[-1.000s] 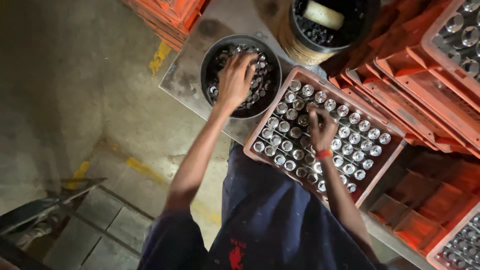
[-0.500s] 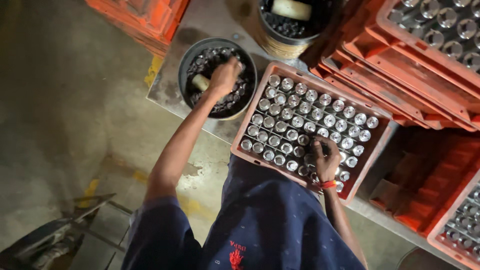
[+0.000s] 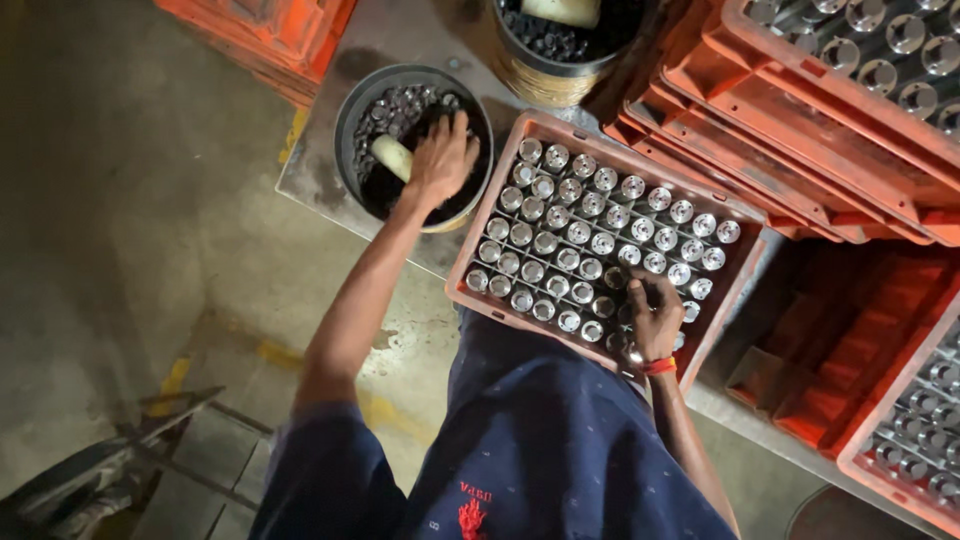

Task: The person places small metal caps into the slots of an orange plastic crate, filling it row by row. They occasionally use a wooden block to press the caps down and then move the filled crate to a stack.

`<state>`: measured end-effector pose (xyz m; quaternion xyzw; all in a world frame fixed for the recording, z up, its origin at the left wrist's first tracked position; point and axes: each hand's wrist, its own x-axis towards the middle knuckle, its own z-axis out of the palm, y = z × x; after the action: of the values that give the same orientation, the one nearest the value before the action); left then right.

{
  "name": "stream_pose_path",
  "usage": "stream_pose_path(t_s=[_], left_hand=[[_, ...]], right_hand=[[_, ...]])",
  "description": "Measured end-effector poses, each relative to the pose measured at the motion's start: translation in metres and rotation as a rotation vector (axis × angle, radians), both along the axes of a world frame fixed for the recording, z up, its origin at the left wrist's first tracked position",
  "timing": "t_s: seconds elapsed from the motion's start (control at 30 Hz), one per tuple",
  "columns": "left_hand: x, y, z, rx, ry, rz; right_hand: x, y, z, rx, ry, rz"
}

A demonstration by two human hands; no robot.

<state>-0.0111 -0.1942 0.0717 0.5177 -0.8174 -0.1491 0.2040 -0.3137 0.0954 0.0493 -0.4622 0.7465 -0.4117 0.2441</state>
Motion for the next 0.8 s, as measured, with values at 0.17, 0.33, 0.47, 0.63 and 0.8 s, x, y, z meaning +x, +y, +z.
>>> stream_pose_path(t_s=[0.17,0.33,0.47,0.63,0.8], left_hand=[[0.011,-0.023,-0.001,0.029,0.516,0.062],[0.031,-0.039,0.0,0.594,1.543,0.516],[0.046,-0.04,-0.003,0.794,2.132,0.481],[0.048,-0.009,-0.003,0.943,2.12,0.165],[-0.007,0.076,0.015,1.203,1.273,0.49]], right_hand=[[-0.004,0.001,0.001,-0.028,-0.004,0.036],[-0.005,0.007,-0.003,-0.024,-0.014,0.016],[0.0,0.011,-0.009,-0.036,-0.004,0.01],[0.008,0.012,-0.014,-0.036,-0.147,0.032],[0.026,-0.004,-0.005,0.064,-0.421,0.019]])
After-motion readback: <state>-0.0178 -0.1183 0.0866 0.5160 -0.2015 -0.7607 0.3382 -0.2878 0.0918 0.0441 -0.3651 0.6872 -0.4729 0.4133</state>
